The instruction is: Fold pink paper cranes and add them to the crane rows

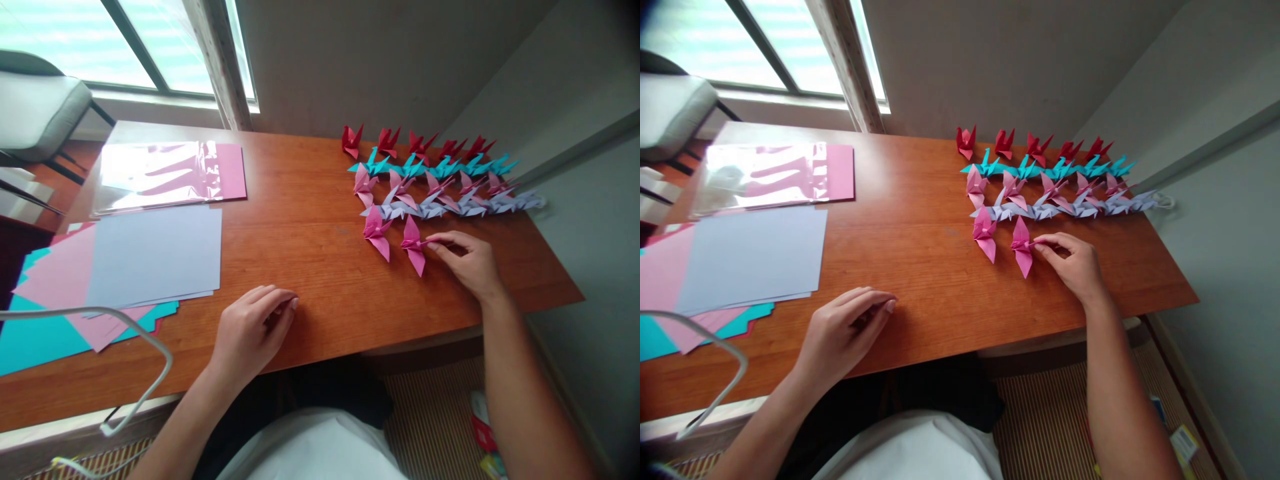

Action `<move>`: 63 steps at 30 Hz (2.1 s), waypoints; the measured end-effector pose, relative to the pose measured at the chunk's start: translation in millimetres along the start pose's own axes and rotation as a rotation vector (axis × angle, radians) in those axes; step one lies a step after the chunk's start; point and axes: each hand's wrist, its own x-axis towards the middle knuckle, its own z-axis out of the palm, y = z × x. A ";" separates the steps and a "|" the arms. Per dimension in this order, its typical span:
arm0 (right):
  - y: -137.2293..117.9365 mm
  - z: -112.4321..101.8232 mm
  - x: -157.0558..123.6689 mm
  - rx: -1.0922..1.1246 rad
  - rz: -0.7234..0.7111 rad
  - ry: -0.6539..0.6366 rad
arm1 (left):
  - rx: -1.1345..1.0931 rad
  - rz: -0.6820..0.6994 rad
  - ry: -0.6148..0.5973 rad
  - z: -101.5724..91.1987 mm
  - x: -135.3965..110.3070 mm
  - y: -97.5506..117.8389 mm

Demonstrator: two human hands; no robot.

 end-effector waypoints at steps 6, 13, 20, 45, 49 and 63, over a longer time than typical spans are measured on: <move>0.0 -0.9 5.4 0.000 -0.015 -0.004 | -0.004 0.007 0.003 -0.3 1.0 0.7; 5.4 -0.4 12.9 0.010 -0.012 0.001 | 0.010 0.004 0.003 -0.8 0.2 0.6; 11.0 -1.9 13.3 0.003 0.045 0.024 | 0.009 0.000 0.001 -1.0 0.6 1.0; 13.7 4.1 13.2 0.171 0.116 0.045 | 0.019 0.007 0.001 -0.4 0.6 0.9; 15.5 4.6 14.4 0.164 0.110 0.049 | 0.022 0.001 -0.001 -1.8 1.6 2.7; -19.3 10.8 -30.2 0.155 0.152 0.394 | 0.015 -0.012 -0.005 -0.5 -0.4 1.1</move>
